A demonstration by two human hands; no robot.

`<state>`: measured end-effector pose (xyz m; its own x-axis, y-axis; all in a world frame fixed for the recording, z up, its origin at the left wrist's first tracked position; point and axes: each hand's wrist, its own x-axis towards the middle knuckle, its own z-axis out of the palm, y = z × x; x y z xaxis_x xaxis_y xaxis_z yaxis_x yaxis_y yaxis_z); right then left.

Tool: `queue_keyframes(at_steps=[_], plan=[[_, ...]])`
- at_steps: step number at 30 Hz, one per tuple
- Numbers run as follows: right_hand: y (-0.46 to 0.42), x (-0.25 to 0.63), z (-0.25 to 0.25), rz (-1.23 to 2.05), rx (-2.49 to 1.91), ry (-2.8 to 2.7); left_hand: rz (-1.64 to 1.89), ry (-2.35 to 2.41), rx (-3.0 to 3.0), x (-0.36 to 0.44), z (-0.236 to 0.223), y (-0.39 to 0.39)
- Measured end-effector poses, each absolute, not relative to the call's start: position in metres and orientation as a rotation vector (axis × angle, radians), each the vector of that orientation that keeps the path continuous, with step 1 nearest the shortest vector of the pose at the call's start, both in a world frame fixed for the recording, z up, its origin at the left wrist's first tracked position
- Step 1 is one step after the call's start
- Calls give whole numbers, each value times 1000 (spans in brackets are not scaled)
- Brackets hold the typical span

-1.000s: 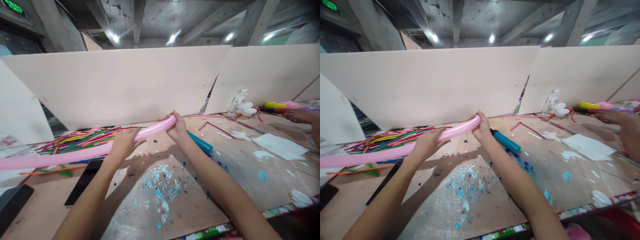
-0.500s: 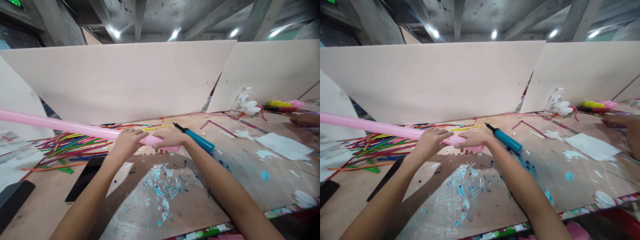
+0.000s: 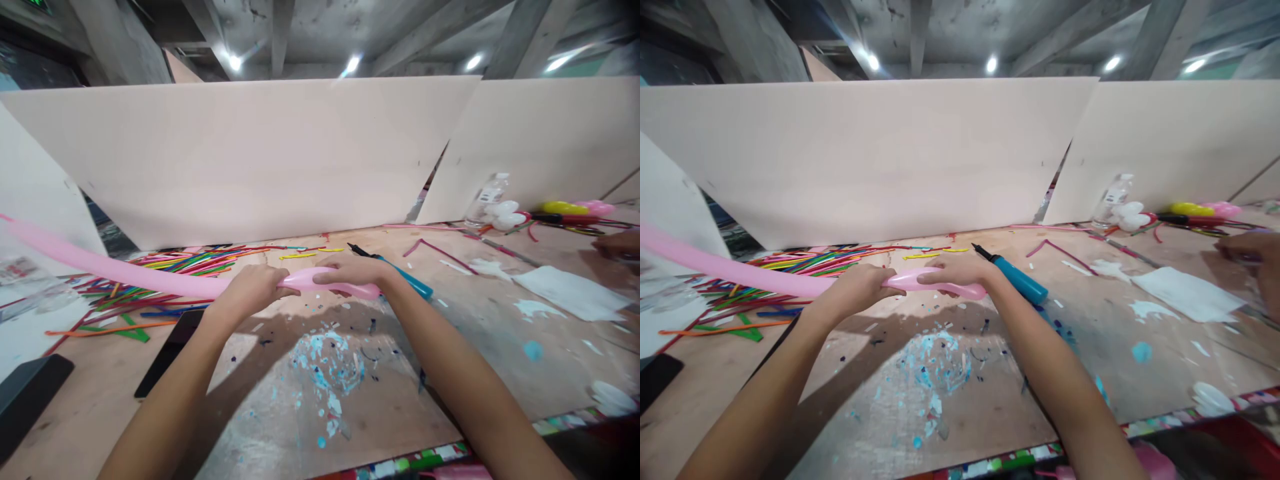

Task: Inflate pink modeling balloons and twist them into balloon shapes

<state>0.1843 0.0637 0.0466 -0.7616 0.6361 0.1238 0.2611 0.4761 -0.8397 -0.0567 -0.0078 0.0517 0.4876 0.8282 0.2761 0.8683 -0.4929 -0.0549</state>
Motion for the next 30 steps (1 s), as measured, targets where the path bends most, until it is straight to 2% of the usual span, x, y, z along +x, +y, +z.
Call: queue_keyframes(at_steps=[4,9,15,17,24,30], plan=[[56,182,60,861,-839,-2540,-345,-1485,-2637,-59,52,-8],[48,173,64,380,-864,-2516,-430,-1568,-2656,-65,56,-6],[43,156,55,-195,-699,-2437,-681,-1628,-2737,-69,63,-9],[43,156,56,-227,-703,-2420,-732,-1602,-2682,-70,65,-10],[51,178,65,11,-910,-2506,-731,-1484,-2492,-76,60,-5],[53,171,61,-371,-827,-2156,-681,-1603,-2445,-76,52,2]])
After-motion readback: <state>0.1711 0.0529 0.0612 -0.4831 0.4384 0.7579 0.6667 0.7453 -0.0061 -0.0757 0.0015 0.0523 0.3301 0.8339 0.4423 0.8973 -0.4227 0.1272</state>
